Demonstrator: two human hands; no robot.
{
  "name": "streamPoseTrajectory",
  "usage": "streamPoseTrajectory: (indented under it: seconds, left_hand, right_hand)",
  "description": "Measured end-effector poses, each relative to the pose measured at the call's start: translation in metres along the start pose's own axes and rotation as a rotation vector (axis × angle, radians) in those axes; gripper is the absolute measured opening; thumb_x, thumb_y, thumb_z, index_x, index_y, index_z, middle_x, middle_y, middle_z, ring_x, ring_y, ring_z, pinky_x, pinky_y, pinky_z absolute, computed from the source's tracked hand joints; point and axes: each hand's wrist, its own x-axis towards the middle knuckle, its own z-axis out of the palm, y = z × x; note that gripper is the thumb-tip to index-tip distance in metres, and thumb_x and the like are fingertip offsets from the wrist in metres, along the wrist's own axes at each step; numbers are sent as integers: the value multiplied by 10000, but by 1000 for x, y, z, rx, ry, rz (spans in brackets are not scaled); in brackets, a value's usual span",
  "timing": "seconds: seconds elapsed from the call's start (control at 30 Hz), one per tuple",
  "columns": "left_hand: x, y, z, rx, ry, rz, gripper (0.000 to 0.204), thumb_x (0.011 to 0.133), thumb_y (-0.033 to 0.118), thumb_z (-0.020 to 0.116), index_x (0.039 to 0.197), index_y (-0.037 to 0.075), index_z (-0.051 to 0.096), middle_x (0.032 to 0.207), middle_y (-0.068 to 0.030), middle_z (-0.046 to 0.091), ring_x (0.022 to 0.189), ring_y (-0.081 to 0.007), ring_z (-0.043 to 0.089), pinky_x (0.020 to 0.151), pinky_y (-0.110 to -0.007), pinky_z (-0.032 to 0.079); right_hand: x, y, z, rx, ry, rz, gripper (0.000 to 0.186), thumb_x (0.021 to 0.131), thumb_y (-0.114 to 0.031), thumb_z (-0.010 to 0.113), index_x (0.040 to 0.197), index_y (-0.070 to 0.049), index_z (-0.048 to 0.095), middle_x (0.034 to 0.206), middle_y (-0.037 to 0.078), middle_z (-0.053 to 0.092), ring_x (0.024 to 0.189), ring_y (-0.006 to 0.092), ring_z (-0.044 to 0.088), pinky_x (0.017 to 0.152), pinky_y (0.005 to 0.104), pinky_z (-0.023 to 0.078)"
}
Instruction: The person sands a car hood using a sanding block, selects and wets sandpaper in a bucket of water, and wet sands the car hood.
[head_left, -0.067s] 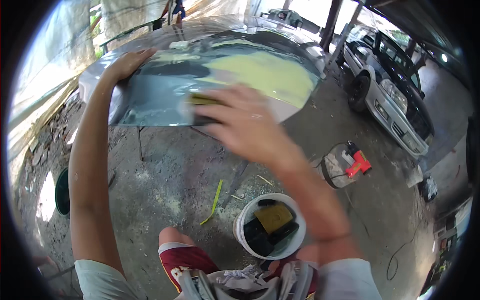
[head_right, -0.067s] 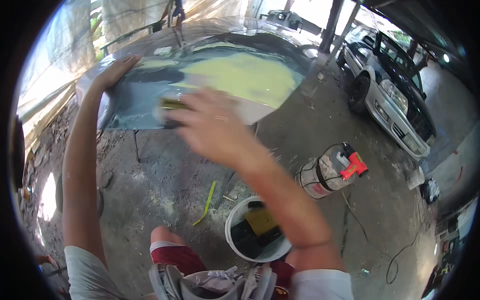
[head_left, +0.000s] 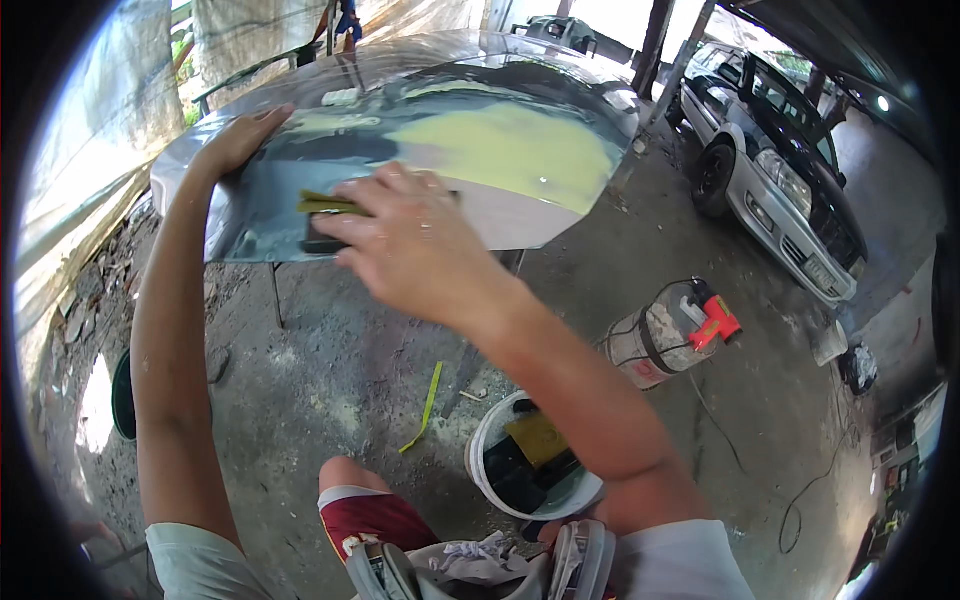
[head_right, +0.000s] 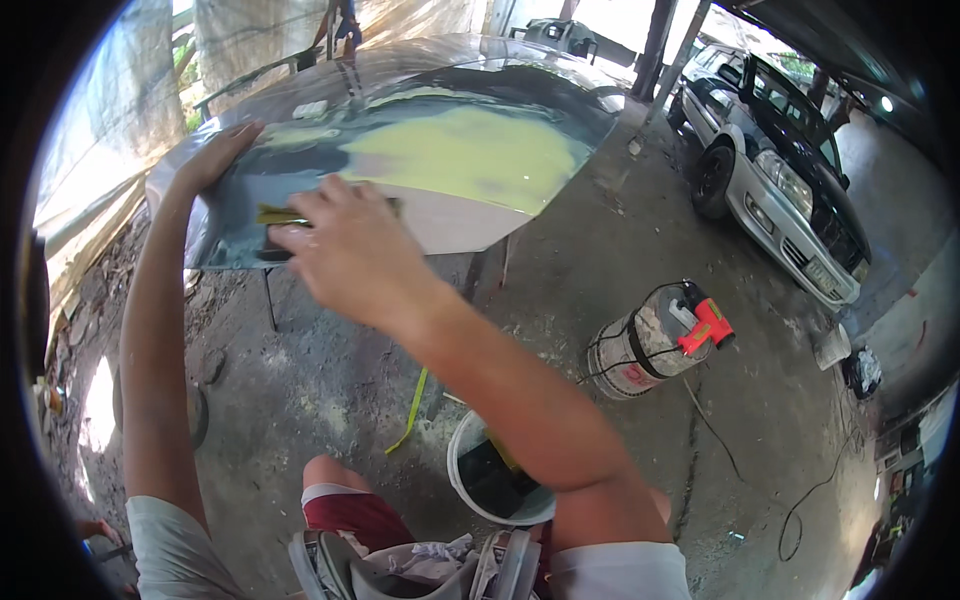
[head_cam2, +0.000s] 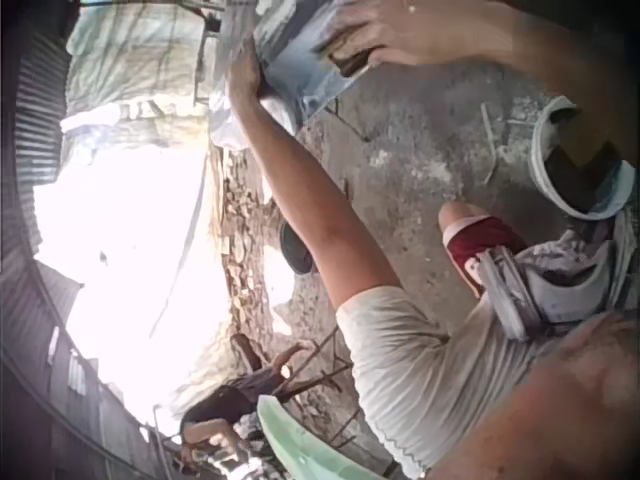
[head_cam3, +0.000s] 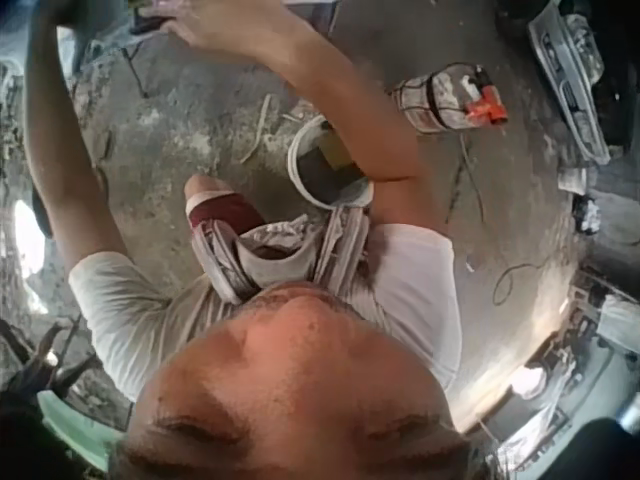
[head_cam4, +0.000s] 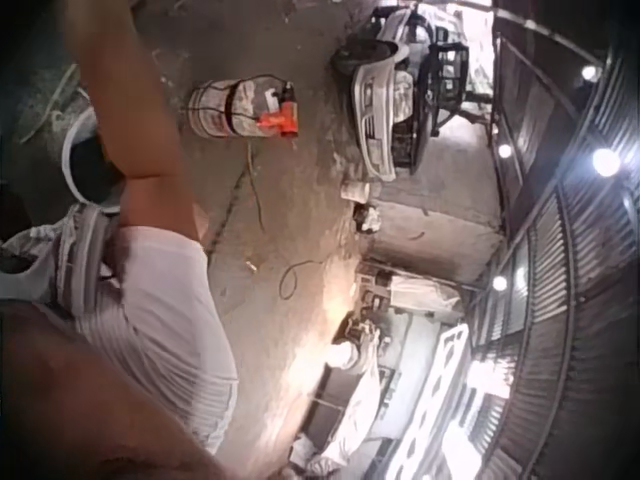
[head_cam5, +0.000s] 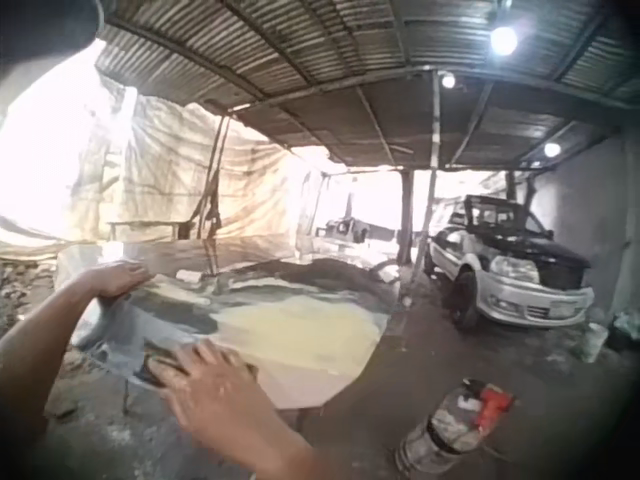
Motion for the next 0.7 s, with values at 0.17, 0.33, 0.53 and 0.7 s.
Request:
streamPoseTrajectory:
  seconds: [0.17, 0.33, 0.53, 0.7]
  left_hand:
    - [-6, -7, -2, -21, 14, 36, 894, 997, 724, 357, 1470, -21, 494, 1514, -236, 501, 1403, -379, 475, 1197, -404, 305]
    - [-2, 10, -6, -15, -60, 4, 894, 1000, 716, 363, 1470, -34, 487, 1531, -233, 482, 1429, -376, 443, 1211, -396, 286]
    - [-7, 5, -8, 5, 20, -9, 899, 996, 717, 368, 1475, -35, 486, 1562, -234, 442, 1447, -368, 420, 1220, -389, 267]
    - [-9, 1, -5, -9, -18, 16, 891, 988, 724, 381, 1472, -14, 503, 1556, -222, 456, 1443, -361, 426, 1215, -387, 278]
  right_hand:
    - [-86, 57, -48, -100, 80, 54, 405, 855, -296, 741, 1251, -215, 725, 1392, 36, 623, 1277, 306, 548, 1079, 465, 430]
    - [-135, 95, -79, -91, 162, 185, 426, 854, -249, 746, 1279, -230, 717, 1413, 26, 617, 1265, 307, 554, 1093, 464, 422]
    - [-145, 109, -85, 16, 63, 181, 402, 854, -228, 743, 1256, -207, 729, 1395, 23, 627, 1265, 313, 543, 1112, 453, 405]
    - [-97, 87, -83, 34, 8, 108, 417, 812, -169, 767, 1228, -187, 744, 1396, 26, 632, 1235, 308, 557, 1095, 430, 427]
